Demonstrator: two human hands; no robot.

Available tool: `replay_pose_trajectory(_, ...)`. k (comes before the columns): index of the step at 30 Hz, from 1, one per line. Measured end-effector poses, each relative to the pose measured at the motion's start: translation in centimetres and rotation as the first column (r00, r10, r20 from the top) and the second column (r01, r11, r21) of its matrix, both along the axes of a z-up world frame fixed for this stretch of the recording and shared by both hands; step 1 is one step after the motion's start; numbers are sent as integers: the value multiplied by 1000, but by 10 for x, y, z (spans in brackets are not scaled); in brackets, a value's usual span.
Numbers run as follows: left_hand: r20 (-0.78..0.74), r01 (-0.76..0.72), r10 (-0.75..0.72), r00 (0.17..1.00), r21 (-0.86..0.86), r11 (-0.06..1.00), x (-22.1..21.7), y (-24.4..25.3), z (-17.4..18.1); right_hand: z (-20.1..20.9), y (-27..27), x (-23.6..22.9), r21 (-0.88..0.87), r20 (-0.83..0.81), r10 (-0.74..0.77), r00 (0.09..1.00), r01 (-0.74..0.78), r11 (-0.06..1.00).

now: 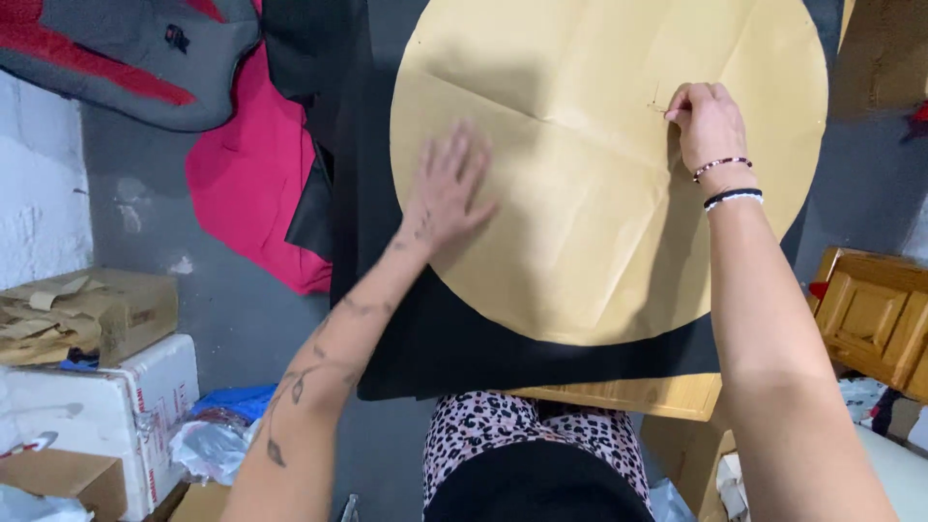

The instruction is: The person pins a circular paper pattern onto a black fabric sheet on a wooden table, then uses scissors to cut the fabric along the pattern's edge.

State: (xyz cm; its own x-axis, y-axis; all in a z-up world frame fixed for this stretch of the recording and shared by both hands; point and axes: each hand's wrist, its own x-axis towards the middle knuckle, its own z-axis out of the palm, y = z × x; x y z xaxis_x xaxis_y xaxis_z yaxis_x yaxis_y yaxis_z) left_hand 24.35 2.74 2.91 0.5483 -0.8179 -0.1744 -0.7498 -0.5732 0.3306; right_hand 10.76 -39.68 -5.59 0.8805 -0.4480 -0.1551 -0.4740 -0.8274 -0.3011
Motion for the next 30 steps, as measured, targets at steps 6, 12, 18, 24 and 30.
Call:
replay_pose_trajectory(6, 36, -94, 95, 995, -23, 995, -96, 81, -25, 39, 52, -24, 186, 164, -247, 955, 216, 959)
replay_pose_trajectory(12, 65, -312, 330, 942, -198, 929, -144, 120, -20, 22, 115, -73, 417, 277, -387, 880, 252, 873)
replay_pose_trajectory(18, -10, -294, 307, 952, -322, 900, -170, 125, -11, 69, 289, -93, 702, 75, -437, 896, 264, 662)
replay_pose_trajectory(24, -32, -302, 310, 950, -339, 891, -178, 130, -24, 46, 371, -91, 662, -31, -204, 979, 173, 729)
replay_pose_trajectory(30, -6, -315, 337, 942, -372, 873, -172, 137, -25, 48, 391, -70, 573, -141, -200, 970, 244, 782)
